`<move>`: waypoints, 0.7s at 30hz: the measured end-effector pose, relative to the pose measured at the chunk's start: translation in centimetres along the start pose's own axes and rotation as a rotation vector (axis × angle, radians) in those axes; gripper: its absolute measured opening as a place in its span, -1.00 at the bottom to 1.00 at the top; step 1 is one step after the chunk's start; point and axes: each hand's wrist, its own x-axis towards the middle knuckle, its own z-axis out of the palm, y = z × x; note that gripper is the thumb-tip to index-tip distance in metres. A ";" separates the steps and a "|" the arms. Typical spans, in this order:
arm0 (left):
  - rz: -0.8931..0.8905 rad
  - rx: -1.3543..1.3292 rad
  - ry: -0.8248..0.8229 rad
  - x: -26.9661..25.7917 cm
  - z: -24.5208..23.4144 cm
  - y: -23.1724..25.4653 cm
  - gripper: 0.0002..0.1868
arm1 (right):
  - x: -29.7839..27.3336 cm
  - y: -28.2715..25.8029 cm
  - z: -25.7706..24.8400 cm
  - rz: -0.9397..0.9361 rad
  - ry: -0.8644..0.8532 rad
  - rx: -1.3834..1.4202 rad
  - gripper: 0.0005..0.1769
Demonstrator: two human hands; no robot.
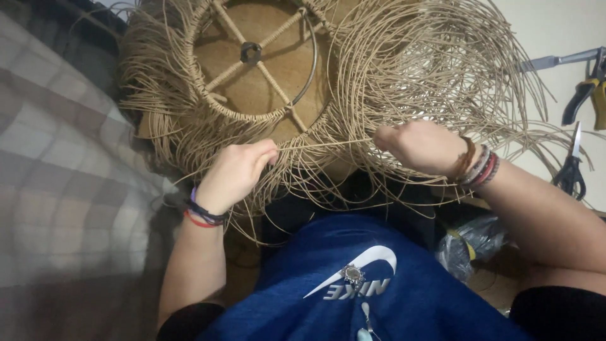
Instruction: The person is weaving straw strands onto a circular frame to create a decorative item.
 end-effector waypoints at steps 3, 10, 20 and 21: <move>0.019 -0.030 0.003 -0.1 -0.2 -0.4 -0.77 | 0.2 0.6 1.1 -0.031 0.023 0.123 -0.76; -0.005 -0.187 -0.115 -1.5 0.1 -1.8 -0.74 | 0.0 1.4 1.6 -0.150 0.078 0.252 -0.62; -0.080 -0.238 -0.224 -2.9 -0.2 -2.5 -0.68 | 1.2 1.5 3.3 -0.291 0.164 0.076 -0.68; -0.084 -0.240 -0.219 -2.9 -0.8 -1.9 -0.68 | 1.5 0.7 2.1 -0.297 0.161 0.075 -0.68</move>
